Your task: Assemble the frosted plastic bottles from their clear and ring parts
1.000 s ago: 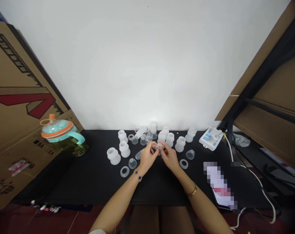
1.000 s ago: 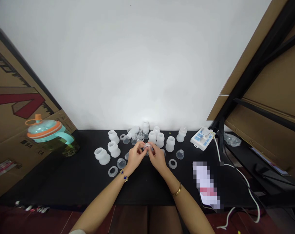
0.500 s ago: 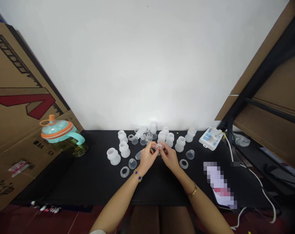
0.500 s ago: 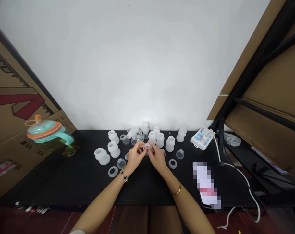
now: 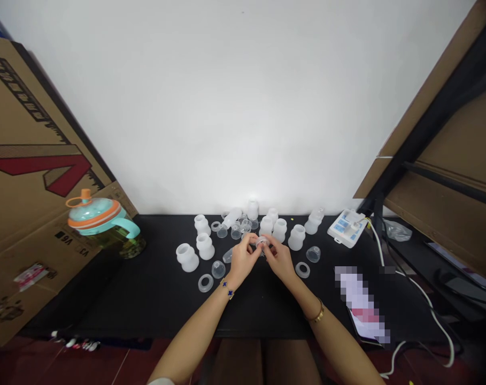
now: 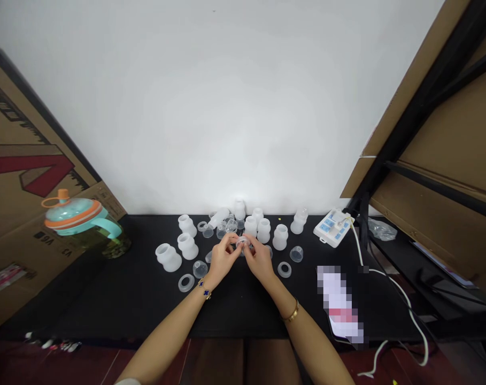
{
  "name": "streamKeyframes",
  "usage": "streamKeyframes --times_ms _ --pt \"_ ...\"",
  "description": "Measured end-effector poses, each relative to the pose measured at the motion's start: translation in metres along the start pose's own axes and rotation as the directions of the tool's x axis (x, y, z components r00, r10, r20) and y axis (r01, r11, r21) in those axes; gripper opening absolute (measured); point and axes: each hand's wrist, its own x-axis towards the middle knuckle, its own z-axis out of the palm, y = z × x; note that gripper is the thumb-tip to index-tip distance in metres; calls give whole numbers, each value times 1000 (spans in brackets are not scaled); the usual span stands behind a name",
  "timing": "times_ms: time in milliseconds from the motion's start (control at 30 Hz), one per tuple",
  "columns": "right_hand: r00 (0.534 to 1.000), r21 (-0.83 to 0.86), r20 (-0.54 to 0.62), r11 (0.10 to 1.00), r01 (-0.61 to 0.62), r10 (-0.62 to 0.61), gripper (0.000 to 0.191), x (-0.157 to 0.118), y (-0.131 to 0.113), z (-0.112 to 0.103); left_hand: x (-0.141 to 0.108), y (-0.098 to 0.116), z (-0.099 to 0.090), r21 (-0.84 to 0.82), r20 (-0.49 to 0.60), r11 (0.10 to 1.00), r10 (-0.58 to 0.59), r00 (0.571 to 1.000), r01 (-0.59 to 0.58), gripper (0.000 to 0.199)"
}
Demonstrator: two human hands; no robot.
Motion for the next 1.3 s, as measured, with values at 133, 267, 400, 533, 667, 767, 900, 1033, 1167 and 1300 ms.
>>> streamKeyframes --times_ms 133,267,400,533,667,767,900,1033,1167,1300 --pt "1000 -10 -9 1000 12 -12 38 0 0 0 0 0 1 10 -3 1000 -10 1000 10 18" --pt "1000 -10 -7 1000 9 -9 39 1 -2 -1 0 -1 1 11 -3 1000 -16 1000 16 20" --pt "1000 -13 -9 1000 3 -4 38 1 -3 -1 0 -1 1 6 -1 1000 -5 1000 5 18" --pt "1000 -15 -8 1000 9 -9 38 0 -2 -1 0 0 0 8 3 1000 -2 1000 2 17" --pt "1000 -34 -16 999 18 -19 37 0 -1 0 0 0 0 15 1 1000 -10 1000 10 17" --pt "1000 -30 -13 999 14 -15 39 1 -1 -1 0 0 0 20 0 1000 -15 1000 15 18" --pt "1000 -24 -13 1000 19 -20 39 0 -2 -1 0 0 1 19 -1 1000 -5 1000 5 18" --pt "999 -35 -24 999 36 -36 38 1 -2 -1 0 -2 1 23 0 1000 -5 1000 5 17" --pt "998 -49 -33 998 48 -49 39 2 -3 -1 0 -2 1 25 7 1000 -5 1000 5 18" --pt "998 -59 -42 997 40 -42 38 1 -3 -1 0 -1 1 30 1 999 -11 1000 11 18"
